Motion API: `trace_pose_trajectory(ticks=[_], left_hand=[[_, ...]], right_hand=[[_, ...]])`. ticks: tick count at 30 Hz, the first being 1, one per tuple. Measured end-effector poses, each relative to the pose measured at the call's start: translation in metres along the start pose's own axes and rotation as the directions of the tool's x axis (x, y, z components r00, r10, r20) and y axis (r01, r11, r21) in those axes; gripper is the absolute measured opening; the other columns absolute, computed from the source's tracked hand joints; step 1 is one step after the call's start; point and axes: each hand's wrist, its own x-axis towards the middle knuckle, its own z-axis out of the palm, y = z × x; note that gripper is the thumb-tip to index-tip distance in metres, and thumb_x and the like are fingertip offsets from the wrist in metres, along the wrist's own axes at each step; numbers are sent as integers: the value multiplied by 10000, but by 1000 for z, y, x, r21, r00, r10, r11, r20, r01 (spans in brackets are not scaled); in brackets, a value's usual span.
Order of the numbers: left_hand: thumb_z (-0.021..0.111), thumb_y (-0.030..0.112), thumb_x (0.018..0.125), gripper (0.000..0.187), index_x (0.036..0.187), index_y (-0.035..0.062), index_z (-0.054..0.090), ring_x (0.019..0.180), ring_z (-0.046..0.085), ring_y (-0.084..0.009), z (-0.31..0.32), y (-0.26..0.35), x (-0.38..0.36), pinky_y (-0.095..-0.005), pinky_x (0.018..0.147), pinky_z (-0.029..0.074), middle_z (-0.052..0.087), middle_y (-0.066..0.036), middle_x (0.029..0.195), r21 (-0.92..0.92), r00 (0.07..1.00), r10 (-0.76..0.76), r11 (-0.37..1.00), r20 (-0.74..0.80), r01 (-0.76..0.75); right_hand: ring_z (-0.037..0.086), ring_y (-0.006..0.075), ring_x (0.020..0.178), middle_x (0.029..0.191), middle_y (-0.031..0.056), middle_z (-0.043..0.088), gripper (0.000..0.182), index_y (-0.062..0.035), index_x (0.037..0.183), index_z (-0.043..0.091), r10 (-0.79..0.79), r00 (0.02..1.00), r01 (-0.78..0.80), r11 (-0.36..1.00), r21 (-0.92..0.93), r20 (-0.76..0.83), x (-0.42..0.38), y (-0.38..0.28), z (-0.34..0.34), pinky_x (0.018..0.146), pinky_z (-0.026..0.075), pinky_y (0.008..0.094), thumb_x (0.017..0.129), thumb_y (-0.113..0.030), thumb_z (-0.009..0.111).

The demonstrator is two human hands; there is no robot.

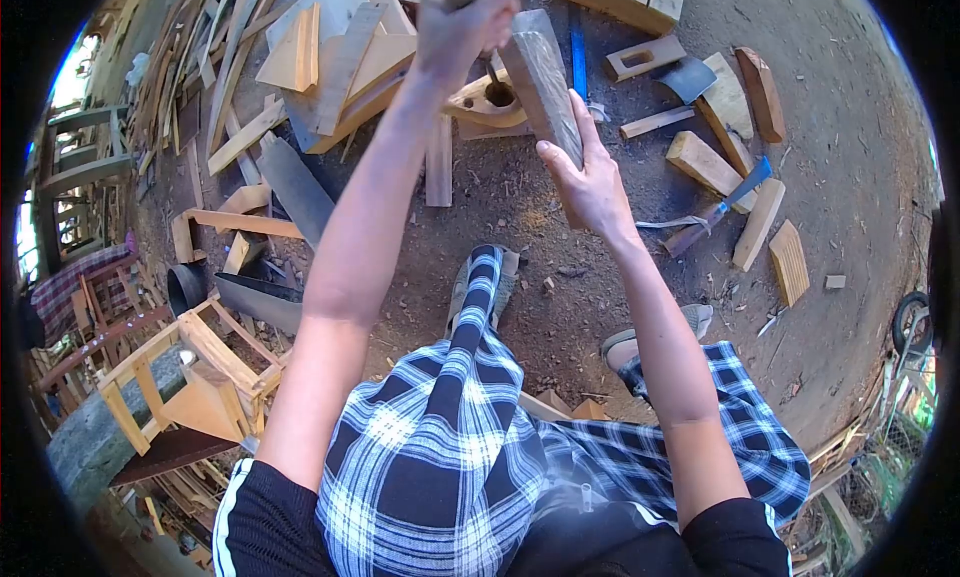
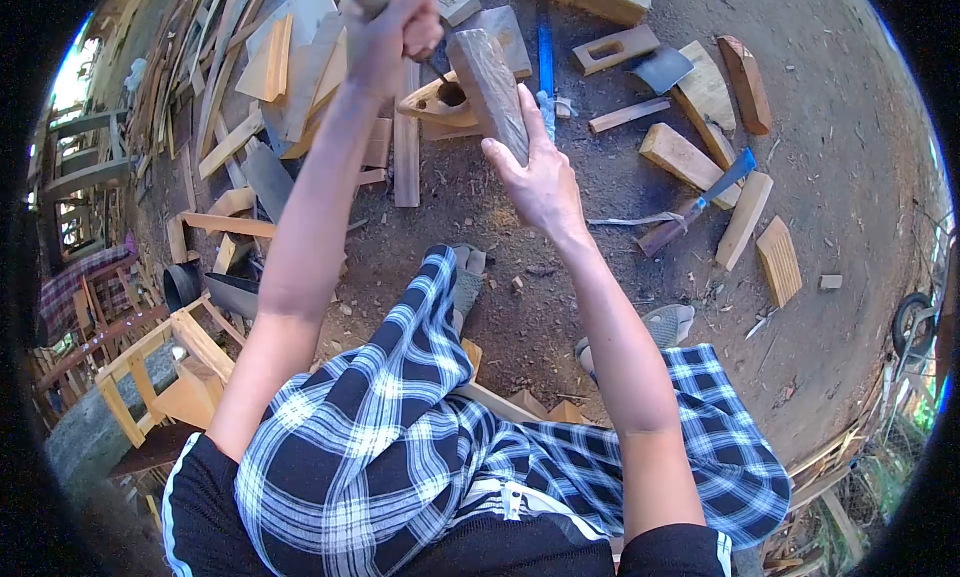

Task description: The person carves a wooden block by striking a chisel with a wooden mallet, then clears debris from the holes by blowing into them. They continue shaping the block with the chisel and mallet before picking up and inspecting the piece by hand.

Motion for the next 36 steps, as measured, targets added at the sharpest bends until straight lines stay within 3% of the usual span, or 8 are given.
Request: trace_pose_trajectory(ticks=[1, 4, 9, 16, 20, 24, 30, 36], left_hand=[[686, 117, 923, 171, 783, 77, 595, 424, 458, -38, -1, 11, 4, -194, 374, 320, 534, 30, 570, 129, 966, -60, 991, 252, 28], [692, 127, 923, 218, 734, 81, 593, 421, 454, -35, 21, 28, 1, -193, 375, 317, 546, 29, 576, 75, 956, -47, 997, 289, 26], [676, 116, 931, 145, 836, 90, 570, 402, 435, -41, 12, 10, -6, -213, 363, 336, 494, 31, 545, 50, 963, 230, 973, -142, -225], [644, 126, 957, 151, 866, 60, 544, 543, 536, -81, 1, 1, -34, -272, 522, 521, 522, -5, 630, 259, 853, 520, 820, 35, -510], [667, 115, 940, 199, 831, 69, 508, 468, 497, -61, 8, -8, -36, -233, 416, 432, 518, -6, 604, 290, 792, 601, 781, -107, -553], [671, 118, 939, 201, 837, 75, 503, 429, 468, -55, 6, -19, -30, -221, 382, 380, 501, 0, 570, 182, 840, 537, 836, -76, -518], [686, 117, 927, 200, 848, 78, 507, 422, 468, -49, -2, -31, -26, -209, 374, 355, 496, 6, 556, 354, 745, 662, 718, -83, -599], [701, 114, 916, 208, 825, 77, 518, 458, 507, -56, 6, -33, -29, -209, 396, 391, 534, -3, 575, 473, 726, 687, 648, -24, -598]], right_hand=[[614, 440, 1138, 1272, 296, 592, 807, -319, 1559, 173, 0, 1000, 0, 1000, 23, 7, -1, 2, 1, 991, 483, 494, 887, -490, 586], [617, 444, 1130, 1269, 299, 592, 803, -323, 1560, 166, -10, 1000, 10, 1000, 26, 8, -2, 4, 2, 990, 484, 499, 892, -490, 580], [616, 454, 1126, 1273, 301, 588, 806, -326, 1560, 159, 31, 999, -32, 999, 22, 20, -2, 1, -1, 990, 484, 504, 892, -498, 577], [670, 340, 987, 1301, 265, 585, 823, -310, 1568, 172, -1, 1000, 1, 999, 42, 8, 0, 8, 4, 877, 526, 437, 889, -504, 593], [672, 335, 974, 1299, 263, 585, 833, -312, 1570, 163, 107, 988, -122, 983, 136, 111, -5, -3, -2, 871, 528, 443, 890, -531, 592], [653, 353, 1058, 1315, 266, 573, 822, -322, 1569, 163, 2, 1000, -2, 1000, 31, 11, 0, 9, 5, 909, 515, 453, 896, -516, 593], [613, 380, 1153, 1339, 263, 558, 818, -362, 1561, 166, 22, 1000, -22, 999, 30, 17, -1, 9, 6, 970, 488, 466, 890, -502, 611], [629, 412, 1119, 1300, 285, 578, 818, -205, 1554, 225, -93, 994, 98, 990, 97, -58, 5, -13, -13, 971, 503, 470, 884, -487, 600]])
